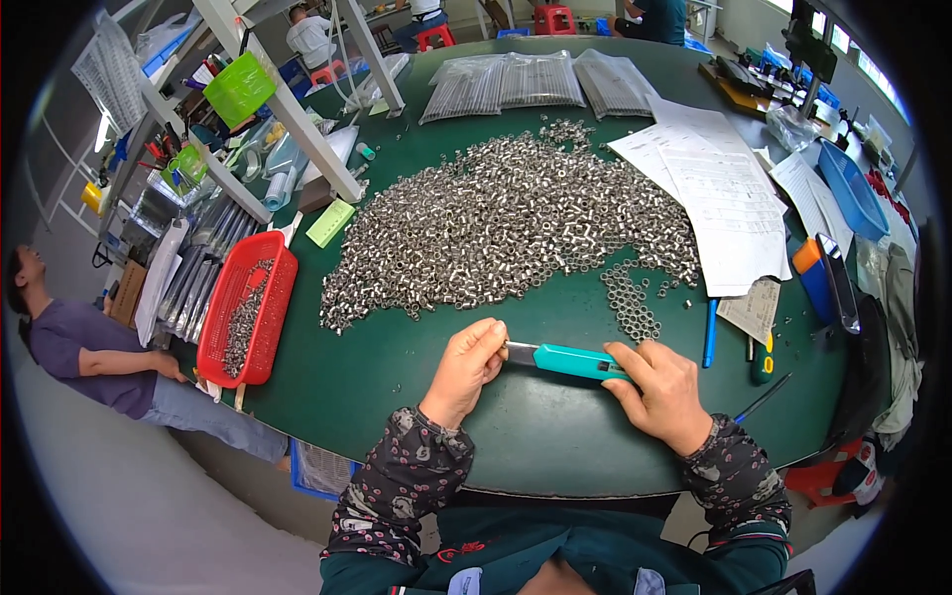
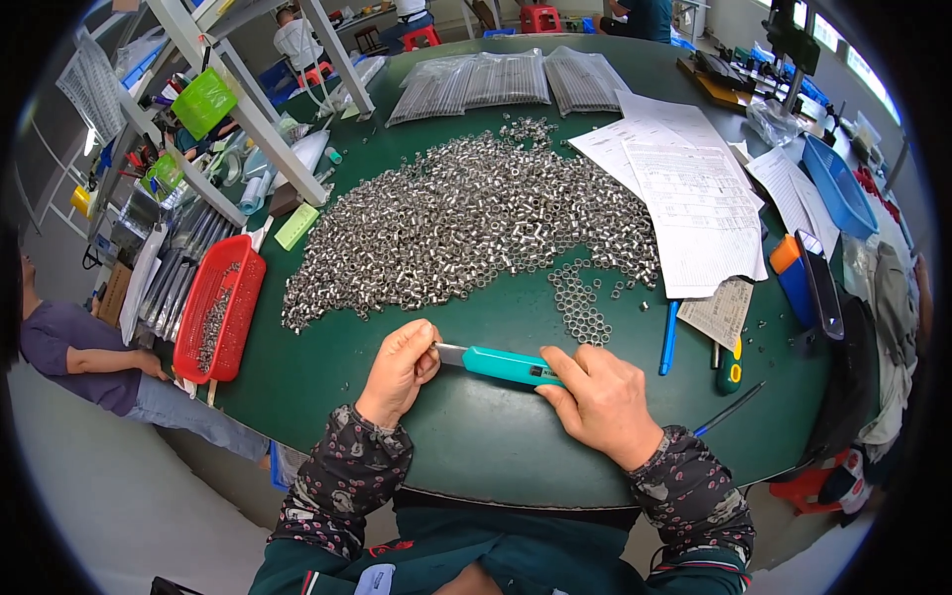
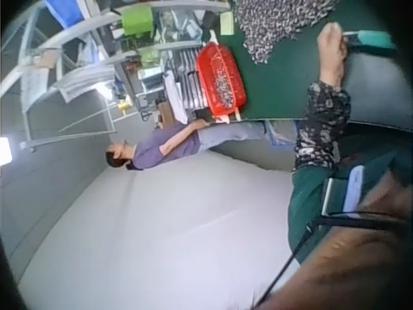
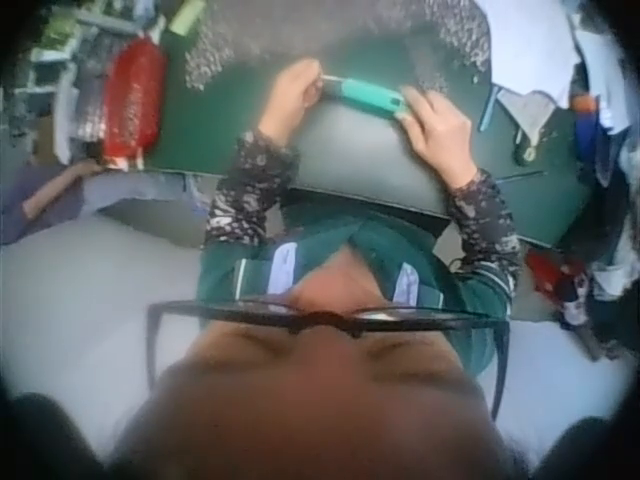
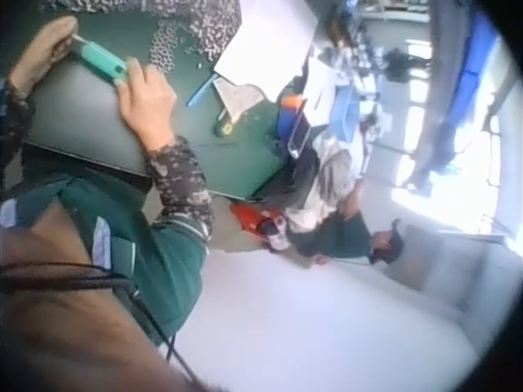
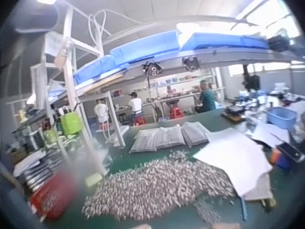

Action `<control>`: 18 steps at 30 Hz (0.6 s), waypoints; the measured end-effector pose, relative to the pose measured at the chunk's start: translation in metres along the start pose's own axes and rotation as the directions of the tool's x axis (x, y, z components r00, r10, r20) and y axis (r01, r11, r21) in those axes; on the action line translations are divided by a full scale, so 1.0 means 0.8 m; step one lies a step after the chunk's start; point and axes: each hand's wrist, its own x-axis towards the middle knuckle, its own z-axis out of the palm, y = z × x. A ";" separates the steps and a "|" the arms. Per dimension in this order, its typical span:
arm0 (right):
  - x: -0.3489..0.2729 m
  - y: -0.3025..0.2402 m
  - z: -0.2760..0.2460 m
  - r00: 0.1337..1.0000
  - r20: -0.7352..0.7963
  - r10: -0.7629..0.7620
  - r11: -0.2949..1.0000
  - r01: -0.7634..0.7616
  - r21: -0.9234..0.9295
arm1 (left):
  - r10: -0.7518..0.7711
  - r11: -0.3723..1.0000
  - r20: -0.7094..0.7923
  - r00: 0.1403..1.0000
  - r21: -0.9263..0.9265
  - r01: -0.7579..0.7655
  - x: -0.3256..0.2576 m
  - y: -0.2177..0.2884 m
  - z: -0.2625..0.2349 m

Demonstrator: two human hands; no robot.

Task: Inspecting and sorting small metal parts using a utility knife on a workbench.

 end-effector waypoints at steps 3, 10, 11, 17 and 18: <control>0.000 0.002 -0.003 0.999 0.020 0.026 0.997 -0.028 0.072 | 0.035 0.999 -0.043 0.998 -0.001 -0.035 -0.001 0.000 0.004; 0.000 0.006 -0.008 0.991 -0.121 0.048 0.997 -0.040 0.067 | 0.096 0.991 -0.084 0.992 -0.090 -0.104 0.002 0.002 0.006; 0.001 0.007 -0.009 0.980 -0.198 0.034 0.999 -0.031 0.021 | 0.125 0.985 -0.110 0.986 -0.108 -0.137 0.003 0.003 0.005; 0.005 0.014 -0.010 0.997 0.057 -0.043 0.981 0.053 -0.186 | 0.192 0.960 -0.165 0.967 -0.172 -0.219 0.005 0.011 -0.002; 0.007 0.013 -0.012 0.997 -0.059 -0.039 0.988 0.030 -0.152 | 0.196 0.958 -0.162 0.967 -0.178 -0.224 0.004 0.011 -0.002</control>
